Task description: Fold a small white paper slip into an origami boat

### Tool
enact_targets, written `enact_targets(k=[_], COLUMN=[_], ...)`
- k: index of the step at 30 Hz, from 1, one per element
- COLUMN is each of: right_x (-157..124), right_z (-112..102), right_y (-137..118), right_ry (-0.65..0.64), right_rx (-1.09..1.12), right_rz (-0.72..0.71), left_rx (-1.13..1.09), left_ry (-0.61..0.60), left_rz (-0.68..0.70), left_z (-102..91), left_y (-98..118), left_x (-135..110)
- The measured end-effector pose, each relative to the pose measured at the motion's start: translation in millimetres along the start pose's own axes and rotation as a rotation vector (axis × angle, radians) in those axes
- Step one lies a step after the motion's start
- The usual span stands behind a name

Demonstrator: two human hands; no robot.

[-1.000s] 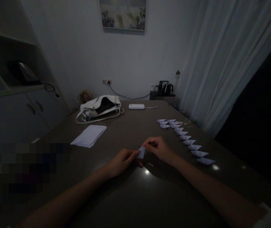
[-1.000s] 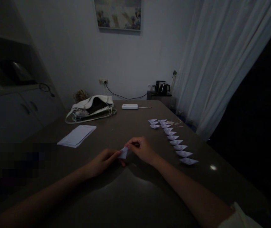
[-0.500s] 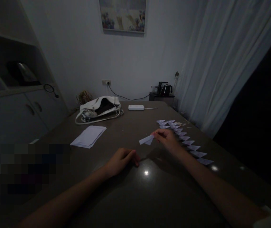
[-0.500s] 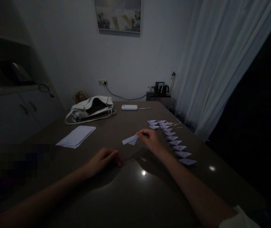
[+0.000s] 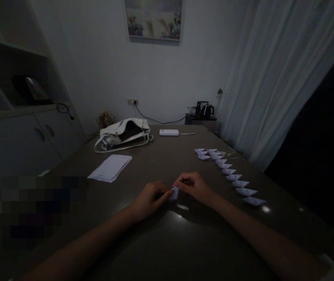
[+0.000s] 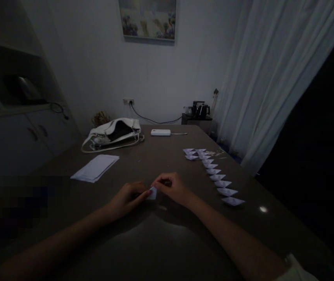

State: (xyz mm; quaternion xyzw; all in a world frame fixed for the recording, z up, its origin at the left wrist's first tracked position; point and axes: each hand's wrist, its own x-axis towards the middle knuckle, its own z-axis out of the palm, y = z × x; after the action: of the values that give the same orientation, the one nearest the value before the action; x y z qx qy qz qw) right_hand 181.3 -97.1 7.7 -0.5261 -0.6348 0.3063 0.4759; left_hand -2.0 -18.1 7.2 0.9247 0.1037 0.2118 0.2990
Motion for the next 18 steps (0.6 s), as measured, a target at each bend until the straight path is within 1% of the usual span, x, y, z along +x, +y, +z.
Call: enact_targets(k=[3, 6, 10, 13, 18], right_x=[-2.1, -2.3, 1.4, 4.6, 5.6], right_z=[5.0, 5.2, -5.1, -12.1, -8.8], right_y=[-1.0, -1.1, -2.0, -3.6, -5.7], right_ry=[-0.062, -0.095, -0.076, -0.042, 0.000], right_rx=[0.008, -0.027, -0.124, -0.187, -0.196], right_rz=[0.008, 0.013, -0.017, -0.044, -0.038], left_rx=[0.033, 0.072, 0.094, 0.055, -0.008], left_ry=[-0.015, -0.034, -0.028, -0.003, 0.022], left_rz=[0.049, 0.081, 0.075, 0.050, 0.039], left_z=[0.0, 0.1, -0.7, -2.3, -2.9], left_y=[0.4, -2.2, -2.2, 1.4, 4.4], left_x=[-0.3, 0.0, 1.9, 3.9, 5.3])
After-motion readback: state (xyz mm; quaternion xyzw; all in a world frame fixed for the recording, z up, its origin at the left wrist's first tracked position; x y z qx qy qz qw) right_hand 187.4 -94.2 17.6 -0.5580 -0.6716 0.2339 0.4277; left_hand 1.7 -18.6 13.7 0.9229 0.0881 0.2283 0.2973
